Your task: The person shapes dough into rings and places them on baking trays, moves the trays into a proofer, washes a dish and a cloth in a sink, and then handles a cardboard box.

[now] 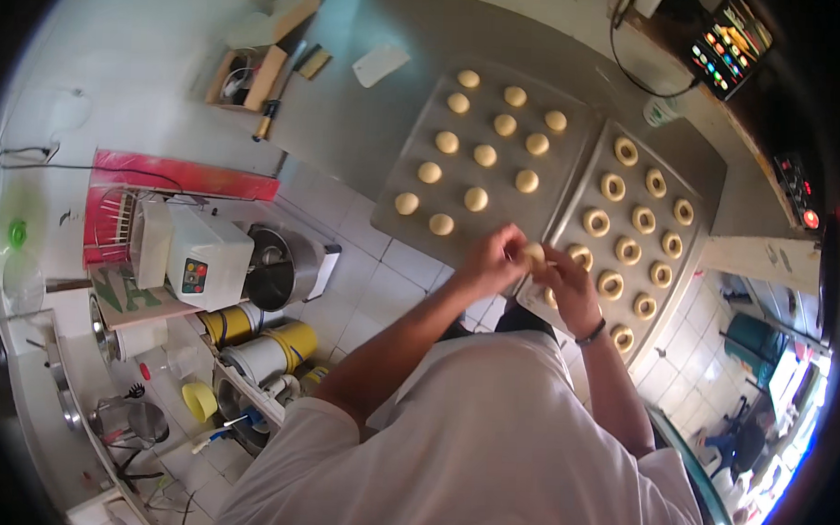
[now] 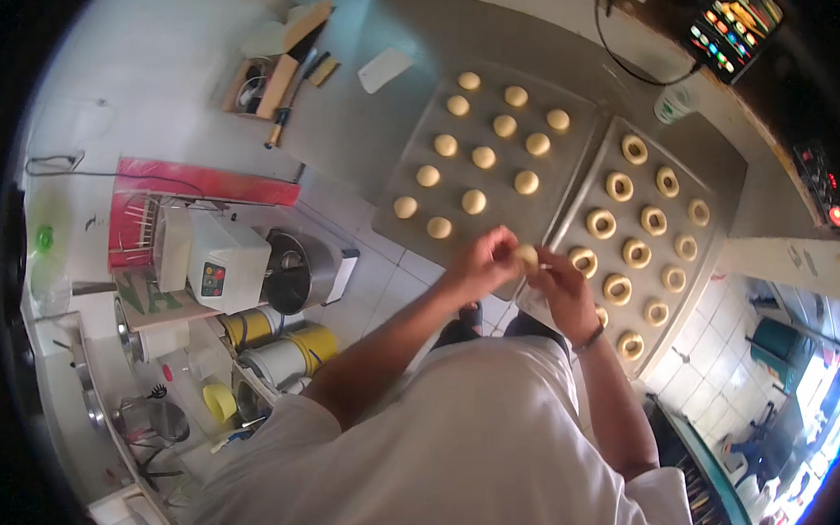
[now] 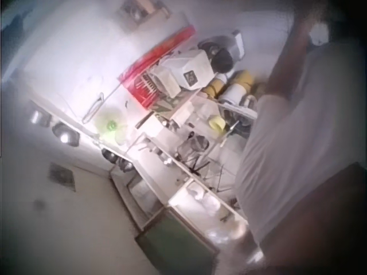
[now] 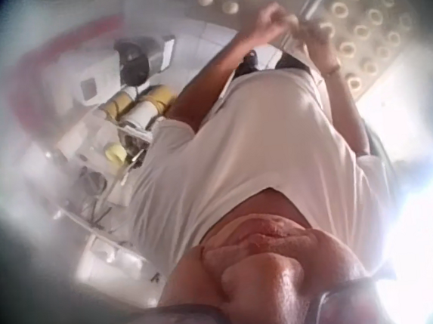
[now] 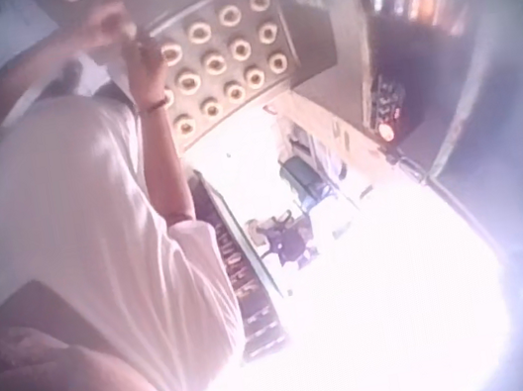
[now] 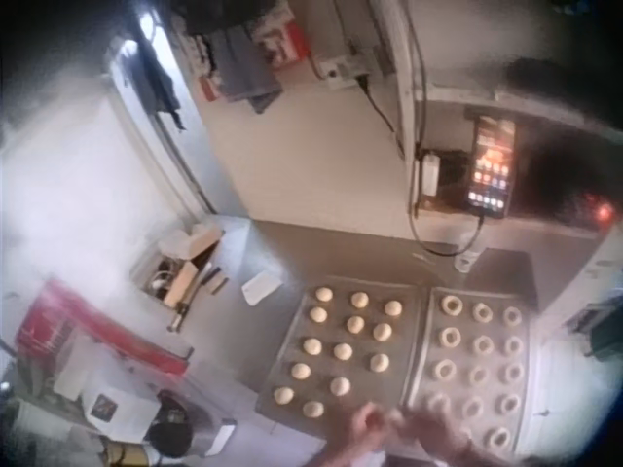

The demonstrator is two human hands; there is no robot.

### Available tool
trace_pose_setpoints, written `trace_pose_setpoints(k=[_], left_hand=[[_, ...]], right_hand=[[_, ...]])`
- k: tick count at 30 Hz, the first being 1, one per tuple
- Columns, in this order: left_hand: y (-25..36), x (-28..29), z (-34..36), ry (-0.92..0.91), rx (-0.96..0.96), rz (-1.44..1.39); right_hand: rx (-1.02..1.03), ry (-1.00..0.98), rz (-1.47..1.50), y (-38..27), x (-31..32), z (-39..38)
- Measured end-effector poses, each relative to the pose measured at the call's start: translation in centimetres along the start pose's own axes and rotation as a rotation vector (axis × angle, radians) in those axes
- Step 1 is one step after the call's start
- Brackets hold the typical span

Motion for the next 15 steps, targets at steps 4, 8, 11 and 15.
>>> trace_pose_setpoints(k=[4, 8, 11, 15], left_hand=[[-0.9, 1.1, -5.3, -0.101, -0.056, -0.328], [1.2, 3.8, -10.8, -0.084, -0.098, -0.208], [1.3, 5.1, -14.2, -0.01, -0.113, -0.126], [1.0, 6.2, -17.7, 0.134, -0.309, 0.024]], right_hand=[[0.018, -0.119, -0.105, -2.7, -3.8, -3.8], [0.178, -0.122, -0.099, -0.6, -6.9, -6.9], [0.147, -0.108, -0.069, -0.3, -10.2, -8.9], [0.179, -0.101, -0.056, 0.6, -13.0, -10.0]])
Point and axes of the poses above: each hand's wrist, its own z-axis towards the middle knuckle, its own x-axis out of the back of the hand, y = z × x, the point moved 1 cm from there along z, towards the middle knuckle, and after that the axes turned 2 degrees about z, right-handed, at the moved point
